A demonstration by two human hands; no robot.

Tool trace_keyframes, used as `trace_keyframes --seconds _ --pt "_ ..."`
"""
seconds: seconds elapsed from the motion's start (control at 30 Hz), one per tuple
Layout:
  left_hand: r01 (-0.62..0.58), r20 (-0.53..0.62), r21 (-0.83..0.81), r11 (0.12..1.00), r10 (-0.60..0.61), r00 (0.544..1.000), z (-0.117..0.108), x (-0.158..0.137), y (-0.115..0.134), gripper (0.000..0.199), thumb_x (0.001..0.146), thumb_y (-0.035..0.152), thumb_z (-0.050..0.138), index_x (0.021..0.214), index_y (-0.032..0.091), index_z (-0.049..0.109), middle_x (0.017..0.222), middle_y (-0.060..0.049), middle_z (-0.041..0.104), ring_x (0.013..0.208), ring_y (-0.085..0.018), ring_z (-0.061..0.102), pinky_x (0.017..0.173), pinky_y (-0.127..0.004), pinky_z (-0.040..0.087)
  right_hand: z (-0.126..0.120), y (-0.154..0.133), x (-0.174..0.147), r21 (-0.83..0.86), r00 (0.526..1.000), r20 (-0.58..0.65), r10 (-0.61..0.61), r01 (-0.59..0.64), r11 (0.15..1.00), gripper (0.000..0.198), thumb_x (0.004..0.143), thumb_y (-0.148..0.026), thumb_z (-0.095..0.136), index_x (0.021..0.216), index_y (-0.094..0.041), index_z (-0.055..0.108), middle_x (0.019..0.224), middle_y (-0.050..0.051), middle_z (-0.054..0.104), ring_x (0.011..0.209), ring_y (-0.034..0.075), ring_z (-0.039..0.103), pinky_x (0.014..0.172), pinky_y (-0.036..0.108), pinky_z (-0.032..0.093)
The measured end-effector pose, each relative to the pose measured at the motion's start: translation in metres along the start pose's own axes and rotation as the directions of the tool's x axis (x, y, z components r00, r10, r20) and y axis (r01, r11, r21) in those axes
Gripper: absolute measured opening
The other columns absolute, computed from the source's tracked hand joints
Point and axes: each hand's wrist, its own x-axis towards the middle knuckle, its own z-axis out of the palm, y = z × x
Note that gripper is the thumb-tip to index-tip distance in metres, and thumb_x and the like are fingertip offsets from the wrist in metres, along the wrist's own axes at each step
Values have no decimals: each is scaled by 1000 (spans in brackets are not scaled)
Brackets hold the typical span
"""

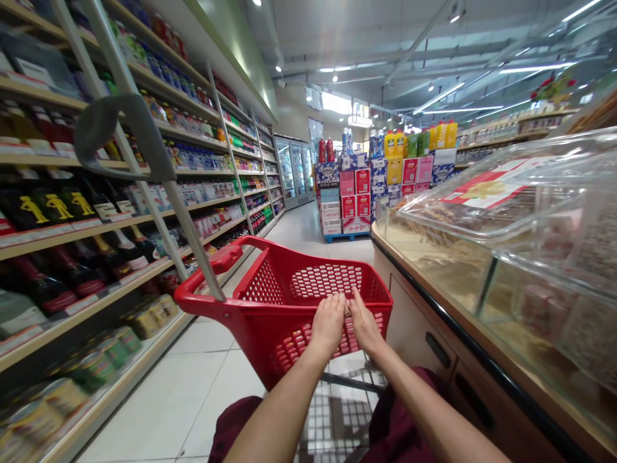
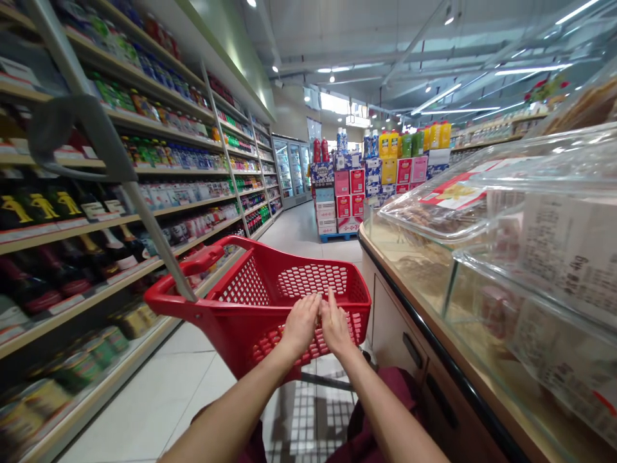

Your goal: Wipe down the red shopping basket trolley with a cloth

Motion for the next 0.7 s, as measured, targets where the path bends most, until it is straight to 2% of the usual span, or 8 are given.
trace_keyframes --seconds 0.13,0.23,0.3,0.4,0.47,0.57,0.63,0.7 --pt "-36 -1 83 996 36 999 -23 -15 -43 37 82 9 33 115 14 50 120 -8 54 113 -17 47 97 -32 36 -6 7 -1 -285 998 64 -25 43 957 43 87 -32 29 128 -21 39 130 7 44 125 21 31 101 51 18" --pt "48 -20 153 987 -45 999 -42 -34 -87 38 82 8 31 115 9 49 123 -14 50 116 -23 44 97 -39 35 -5 4 -1 -361 996 83 -30 58 931 41 86 -29 32 125 -20 43 129 6 45 124 21 32 101 50 20" --pt "122 -39 188 975 -117 992 -46 -41 -103 37 83 11 31 116 7 48 125 -17 48 117 -25 42 97 -42 35 -1 2 -1 -388 997 66 -48 70 919 41 85 -26 34 123 -16 46 128 8 46 124 23 32 101 47 23" --pt "126 -10 174 977 -126 992 -38 -39 -96 37 83 10 29 115 5 48 124 -18 48 118 -24 42 98 -42 33 7 3 -3 -410 994 58 -95 110 905 41 83 -23 35 120 -11 49 126 11 47 123 24 33 100 41 28" --pt "84 13 145 986 -86 996 -28 -33 -76 37 82 9 31 115 6 48 122 -17 51 116 -23 43 99 -41 32 10 7 -4 -409 989 60 -131 145 901 41 83 -23 36 119 -10 50 126 12 48 123 24 33 100 39 30" --pt "21 -8 106 994 -21 1000 -18 -22 -49 39 78 23 46 115 8 47 121 -15 51 116 -24 42 99 -41 32 10 15 -4 -407 983 49 -179 184 895 41 82 -23 37 118 -10 51 125 12 49 123 23 33 99 40 31" --pt "-1 -36 100 995 4 999 -19 -20 -45 36 78 29 48 109 10 51 116 -13 54 111 -24 46 97 -39 34 8 19 -5 -407 980 38 -197 195 892 40 83 -23 36 118 -11 51 124 11 49 122 23 35 99 41 32" --pt "6 -50 118 993 0 999 -28 -23 -57 24 82 22 41 97 14 56 104 -10 60 101 -20 52 93 -35 38 5 21 -5 -408 976 40 -213 211 888 39 83 -22 35 117 -13 52 124 10 50 122 22 36 99 42 32"
